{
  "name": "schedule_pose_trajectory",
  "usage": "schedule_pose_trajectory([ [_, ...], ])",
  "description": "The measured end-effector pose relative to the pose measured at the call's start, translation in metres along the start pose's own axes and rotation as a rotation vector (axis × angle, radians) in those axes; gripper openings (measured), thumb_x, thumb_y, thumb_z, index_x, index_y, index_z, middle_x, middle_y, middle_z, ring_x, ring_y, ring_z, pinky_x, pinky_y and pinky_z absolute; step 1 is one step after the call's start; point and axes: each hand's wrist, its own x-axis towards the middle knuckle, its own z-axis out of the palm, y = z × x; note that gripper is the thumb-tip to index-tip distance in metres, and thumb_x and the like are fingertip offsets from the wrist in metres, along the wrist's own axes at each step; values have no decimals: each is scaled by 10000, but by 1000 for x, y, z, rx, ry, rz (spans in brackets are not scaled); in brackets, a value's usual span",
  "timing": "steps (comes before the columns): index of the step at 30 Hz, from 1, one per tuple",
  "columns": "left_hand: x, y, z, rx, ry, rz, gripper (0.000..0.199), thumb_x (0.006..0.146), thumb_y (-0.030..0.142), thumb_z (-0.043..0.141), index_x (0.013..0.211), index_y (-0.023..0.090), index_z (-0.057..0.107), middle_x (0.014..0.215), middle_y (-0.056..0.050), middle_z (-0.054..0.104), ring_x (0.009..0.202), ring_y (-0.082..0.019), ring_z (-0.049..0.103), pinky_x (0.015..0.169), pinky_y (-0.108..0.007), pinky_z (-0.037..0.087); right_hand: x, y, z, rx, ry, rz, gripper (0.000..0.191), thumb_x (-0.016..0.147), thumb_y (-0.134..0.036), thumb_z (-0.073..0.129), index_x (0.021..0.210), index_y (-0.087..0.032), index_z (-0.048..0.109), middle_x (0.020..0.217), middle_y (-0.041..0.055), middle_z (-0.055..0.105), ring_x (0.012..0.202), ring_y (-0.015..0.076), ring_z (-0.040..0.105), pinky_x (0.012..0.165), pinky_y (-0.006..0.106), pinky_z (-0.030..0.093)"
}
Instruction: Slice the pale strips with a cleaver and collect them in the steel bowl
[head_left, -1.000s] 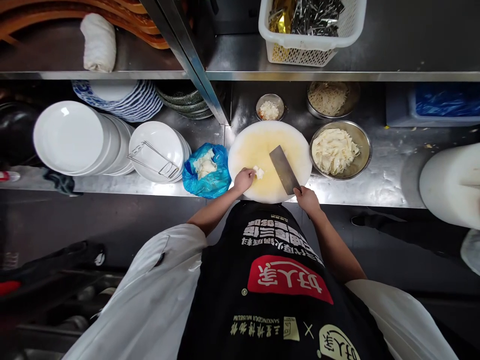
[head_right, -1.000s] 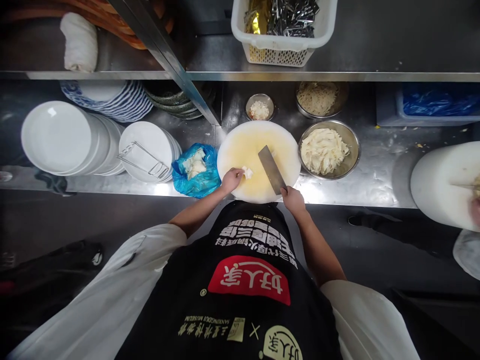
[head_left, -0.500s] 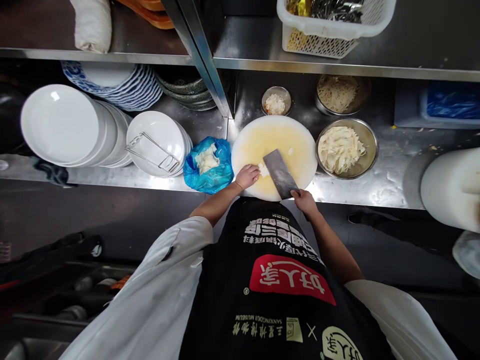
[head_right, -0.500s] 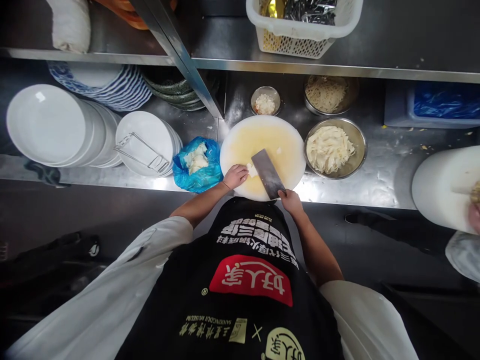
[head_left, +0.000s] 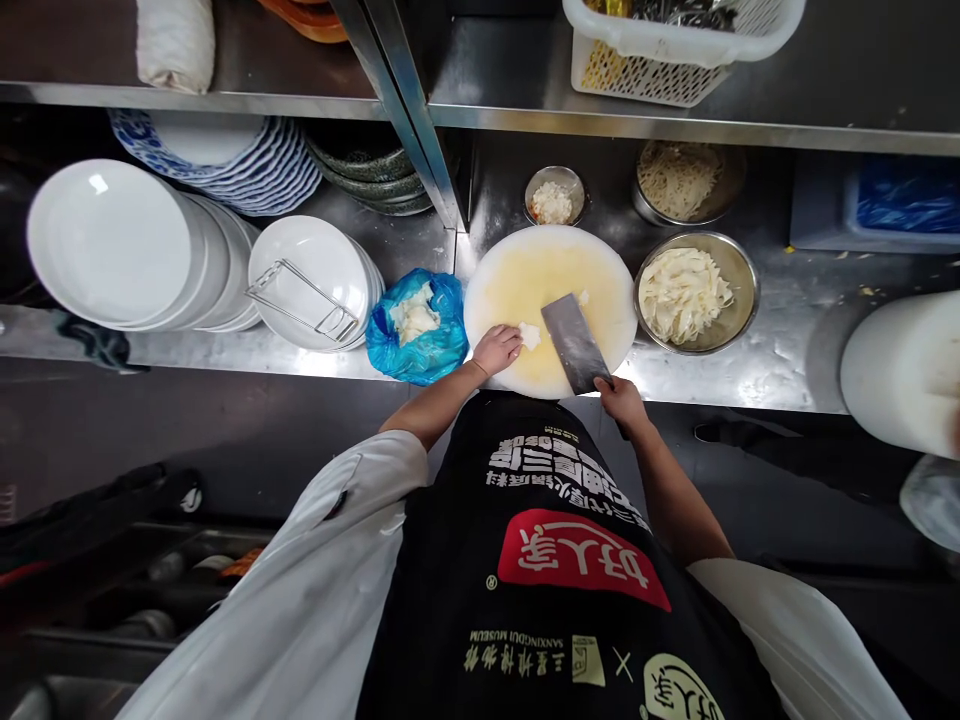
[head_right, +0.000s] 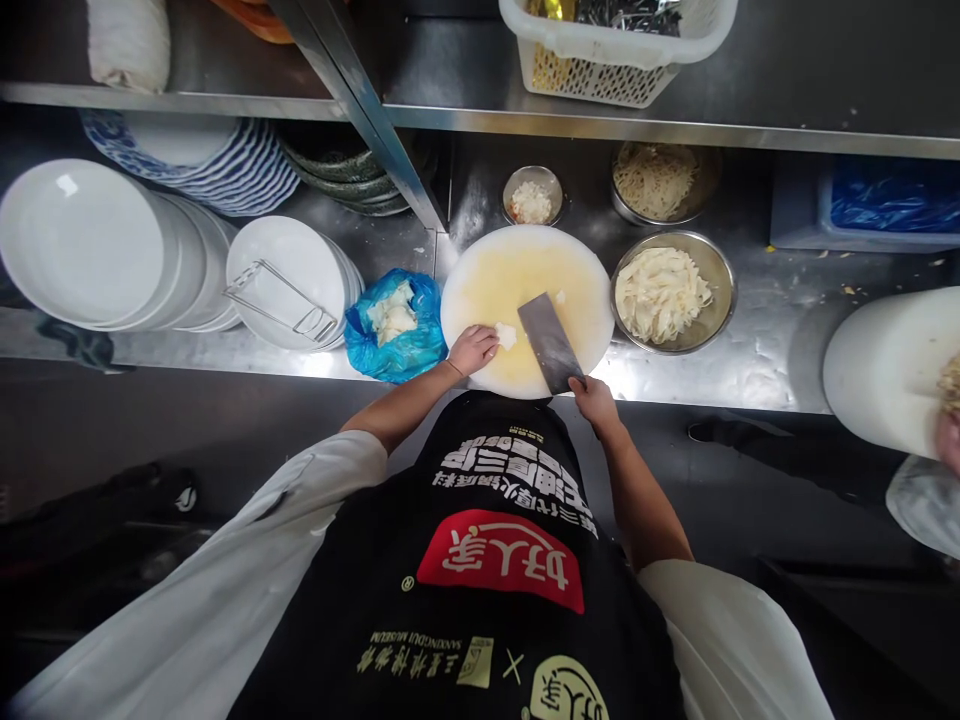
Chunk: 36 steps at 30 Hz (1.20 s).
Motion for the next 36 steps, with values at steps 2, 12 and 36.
schedule_pose_trajectory([
  [2,0,-1,1,21,22,25,245,938,231,525,1062,201,735,1207,-107,669,1148,-247,584,1066,-459,439,-1,4,-5,-30,52,-6,429,960,-508,446,789,-177,659,738,100,686,733,219,620,621,272,379],
  [12,1,-1,1,53,31,45,253,954,252,512,1073,190,726,1253,-95,654,1157,-240,580,1068,-441,451,-6,5,10,23,-19,-26,442,971,-519,433,793,-185,660,712,68,677,712,202,616,632,263,384],
  [36,-5,43,-4,-74,-30,-332,207,955,351,553,963,193,686,926,-60,689,864,-206,644,764,-315,503,-40,-19,1,-205,90,-48,469,1043,-505,368,954,-172,686,891,125,727,822,230,657,662,273,339],
])
